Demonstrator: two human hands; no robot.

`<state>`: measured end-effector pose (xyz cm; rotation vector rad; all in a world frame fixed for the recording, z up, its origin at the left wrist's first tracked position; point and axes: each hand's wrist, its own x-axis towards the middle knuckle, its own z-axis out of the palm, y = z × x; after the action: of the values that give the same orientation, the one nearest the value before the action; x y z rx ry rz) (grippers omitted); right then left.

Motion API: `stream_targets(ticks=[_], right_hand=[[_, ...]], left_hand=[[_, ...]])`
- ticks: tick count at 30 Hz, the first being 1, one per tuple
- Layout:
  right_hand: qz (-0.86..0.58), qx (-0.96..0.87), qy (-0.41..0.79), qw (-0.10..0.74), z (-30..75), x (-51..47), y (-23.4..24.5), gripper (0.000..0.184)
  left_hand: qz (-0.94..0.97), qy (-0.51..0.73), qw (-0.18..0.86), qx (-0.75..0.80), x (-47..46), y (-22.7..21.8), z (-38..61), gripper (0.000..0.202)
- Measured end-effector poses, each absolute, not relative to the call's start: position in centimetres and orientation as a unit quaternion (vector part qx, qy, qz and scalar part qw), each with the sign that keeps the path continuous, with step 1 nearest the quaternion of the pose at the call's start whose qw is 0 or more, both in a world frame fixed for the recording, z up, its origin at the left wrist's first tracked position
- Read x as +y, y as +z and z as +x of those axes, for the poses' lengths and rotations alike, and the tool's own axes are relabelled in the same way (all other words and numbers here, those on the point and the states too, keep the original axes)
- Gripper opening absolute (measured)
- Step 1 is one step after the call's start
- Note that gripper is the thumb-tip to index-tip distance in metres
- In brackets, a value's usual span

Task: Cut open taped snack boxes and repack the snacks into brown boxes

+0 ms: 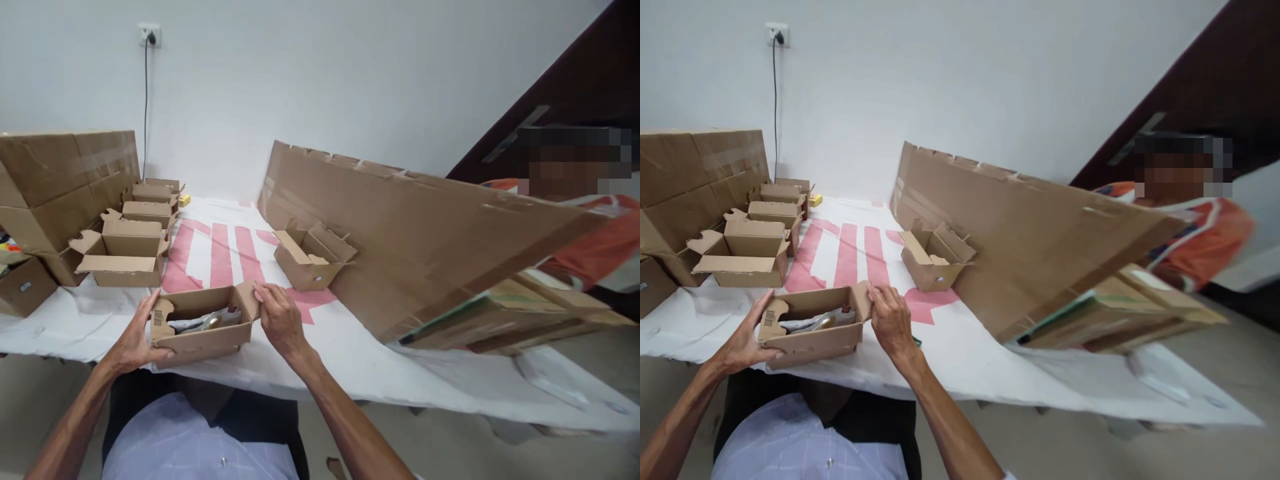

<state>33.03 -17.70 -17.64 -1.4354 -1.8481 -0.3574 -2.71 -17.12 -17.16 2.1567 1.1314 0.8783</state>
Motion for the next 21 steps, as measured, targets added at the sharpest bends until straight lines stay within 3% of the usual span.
stream_targets(ticks=[4, 8, 13, 15, 18, 21], right_hand=[[-0.504, -0.748, -0.173, 0.395, 31.6, -18.3, -16.5, 0.035], [-0.493, -0.793, -0.076, 0.351, 31.7, -17.7, -16.3, 0.031], [-0.493, -0.790, -0.012, 0.365, 32.3, -17.5, -16.7, 0.027], [-0.474, -0.794, -0.029, 0.379, 31.8, -18.1, -16.4, 0.026], [-0.433, -0.820, -0.043, 0.372, 30.5, -19.0, -15.8, 0.023], [-0.408, -0.847, -0.030, 0.340, 29.7, -19.6, -15.5, 0.019]], left_hand=[[0.791, 0.329, 0.292, 0.425, -16.8, -17.0, -2.6, 0.128], [0.789, 0.325, 0.306, 0.423, -16.4, -16.8, -2.8, 0.131], [0.814, 0.303, 0.282, 0.407, -16.6, -16.1, -3.3, 0.124], [0.826, 0.300, 0.261, 0.400, -16.9, -15.3, -3.4, 0.106], [0.846, 0.279, 0.218, 0.398, -17.5, -13.8, -2.9, 0.062], [0.867, 0.226, 0.158, 0.414, -17.3, -12.4, -2.0, 0.046]])
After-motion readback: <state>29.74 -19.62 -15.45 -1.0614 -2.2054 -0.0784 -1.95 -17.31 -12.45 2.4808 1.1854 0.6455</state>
